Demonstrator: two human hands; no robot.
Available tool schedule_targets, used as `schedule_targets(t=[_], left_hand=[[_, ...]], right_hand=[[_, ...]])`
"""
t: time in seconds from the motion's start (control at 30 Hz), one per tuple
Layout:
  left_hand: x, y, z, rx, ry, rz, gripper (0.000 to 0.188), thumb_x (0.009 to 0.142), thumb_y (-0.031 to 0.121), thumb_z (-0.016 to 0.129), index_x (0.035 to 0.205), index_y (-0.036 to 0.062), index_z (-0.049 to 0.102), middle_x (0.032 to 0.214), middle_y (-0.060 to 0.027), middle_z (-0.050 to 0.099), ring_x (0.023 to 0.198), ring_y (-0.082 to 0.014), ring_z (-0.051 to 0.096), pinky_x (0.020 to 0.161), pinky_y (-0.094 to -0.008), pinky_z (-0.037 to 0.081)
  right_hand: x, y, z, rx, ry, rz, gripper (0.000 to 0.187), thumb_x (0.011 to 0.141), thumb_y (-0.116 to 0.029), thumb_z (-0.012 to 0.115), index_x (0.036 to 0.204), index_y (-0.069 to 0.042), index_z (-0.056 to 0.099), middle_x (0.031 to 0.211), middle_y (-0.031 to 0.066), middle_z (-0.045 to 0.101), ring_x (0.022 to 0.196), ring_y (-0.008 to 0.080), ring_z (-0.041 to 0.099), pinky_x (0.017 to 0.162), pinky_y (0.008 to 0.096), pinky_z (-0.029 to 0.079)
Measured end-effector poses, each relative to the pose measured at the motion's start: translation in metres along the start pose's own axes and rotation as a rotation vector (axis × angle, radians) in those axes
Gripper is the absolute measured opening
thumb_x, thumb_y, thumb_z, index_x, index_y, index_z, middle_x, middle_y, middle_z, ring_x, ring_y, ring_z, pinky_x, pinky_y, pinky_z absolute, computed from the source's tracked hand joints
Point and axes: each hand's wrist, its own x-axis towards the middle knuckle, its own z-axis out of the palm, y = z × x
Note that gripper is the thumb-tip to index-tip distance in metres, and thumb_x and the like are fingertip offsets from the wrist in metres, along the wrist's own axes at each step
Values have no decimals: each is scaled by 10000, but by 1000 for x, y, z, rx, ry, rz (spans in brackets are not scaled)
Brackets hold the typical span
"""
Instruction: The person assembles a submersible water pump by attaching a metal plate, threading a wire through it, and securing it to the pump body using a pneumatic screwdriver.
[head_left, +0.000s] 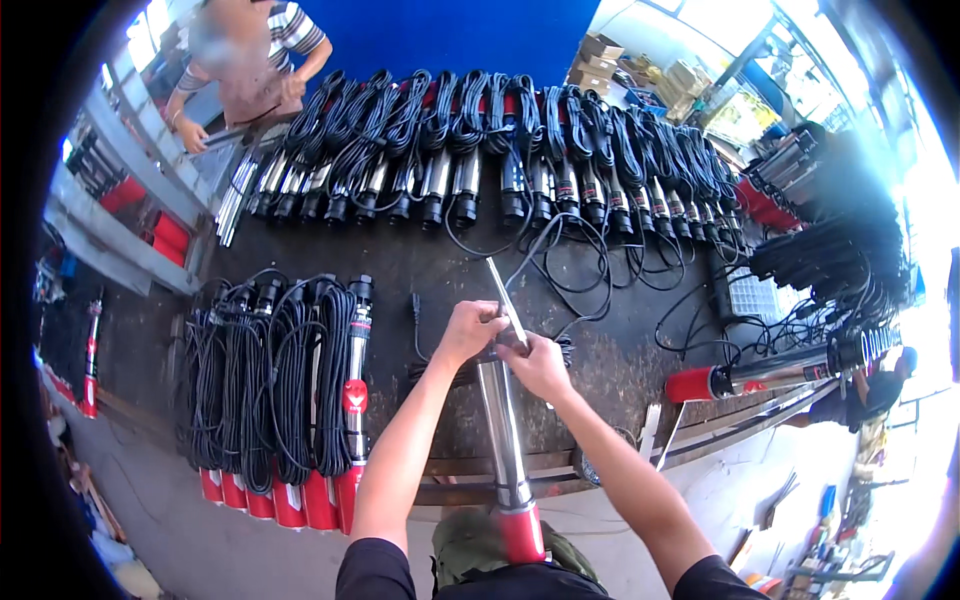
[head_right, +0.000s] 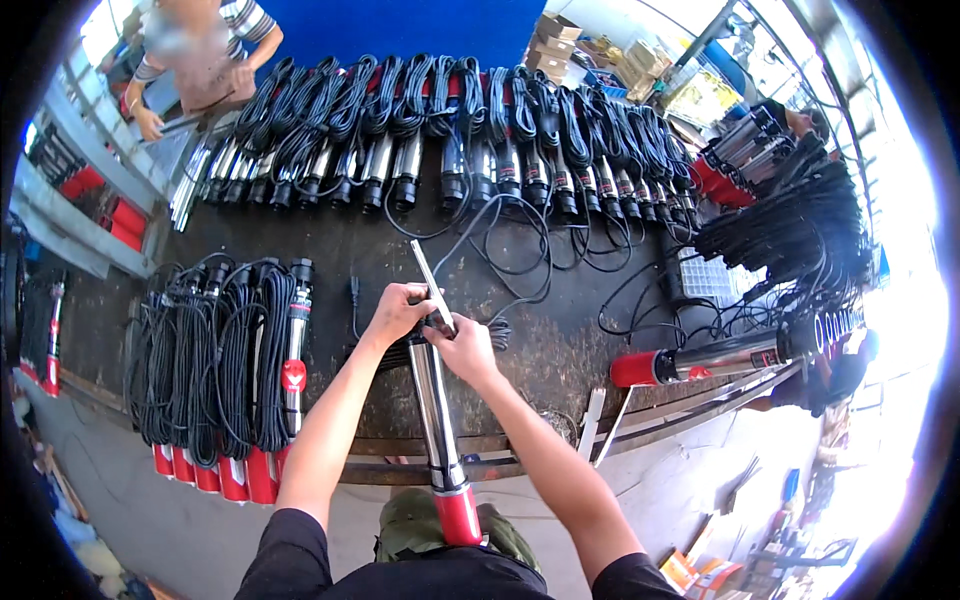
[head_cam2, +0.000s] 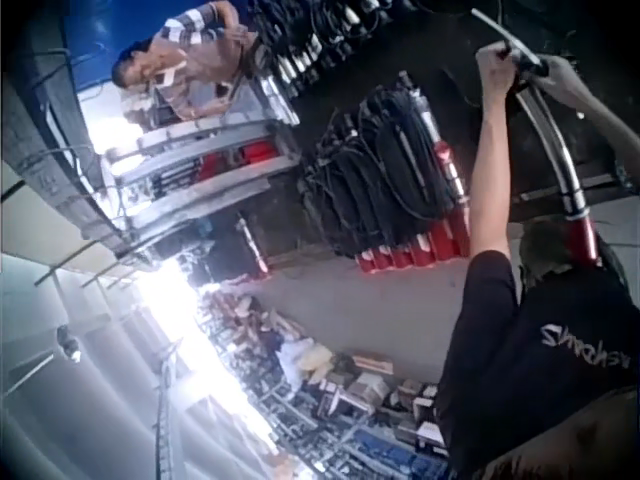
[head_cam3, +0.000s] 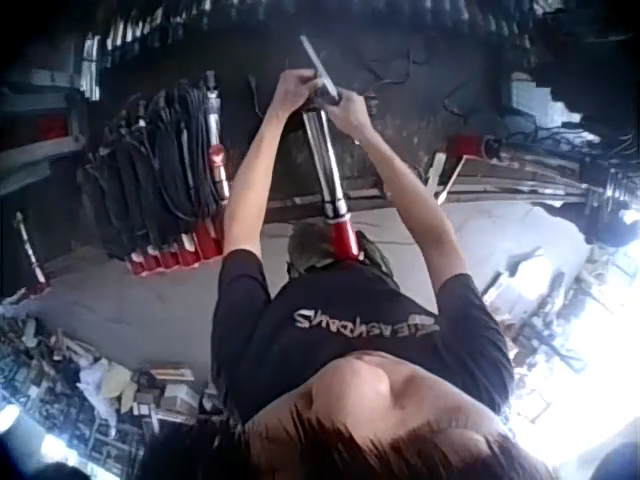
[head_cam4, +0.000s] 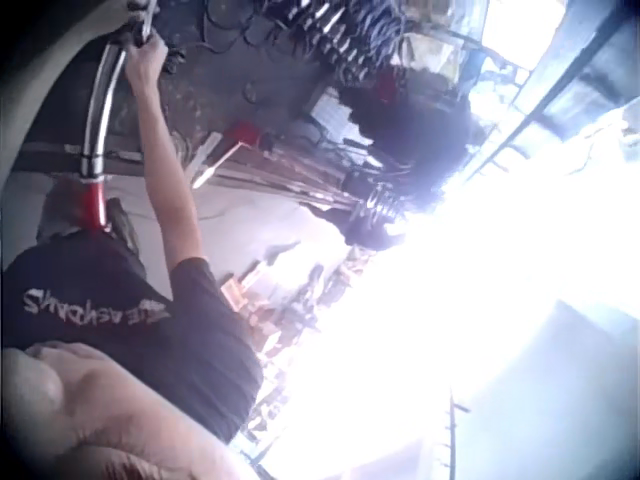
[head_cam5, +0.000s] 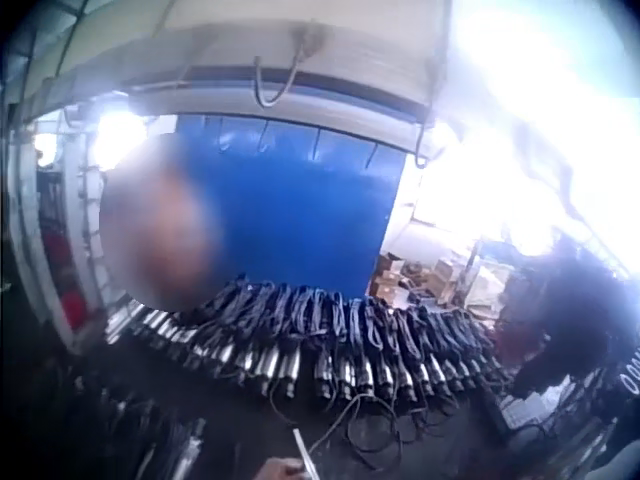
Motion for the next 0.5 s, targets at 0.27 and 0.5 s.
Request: schedule_targets(t=[0.27, 0.5], left_hand=[[-7, -22, 9, -521, 200, -104, 167, 890, 85, 677, 899, -58, 762, 776, -63, 735, 697, -66, 632, 653, -233, 508], [-2, -24, 12, -475, 272, -59, 197, 934, 113, 680, 843, -50, 744, 802, -72, 744, 664, -85, 630, 616, -237, 489]], right_hand=[[9, -17, 30, -253, 123, -104, 267, 732, -217, 803, 798, -1, 661, 755, 153, 650, 718, 355, 656, 681, 439, 515], [-24, -8, 36, -354, 86, -96, 295, 788, -280, 756, 901, -35, 637, 848, 133, 608, 778, 367, 626, 713, 446, 510]])
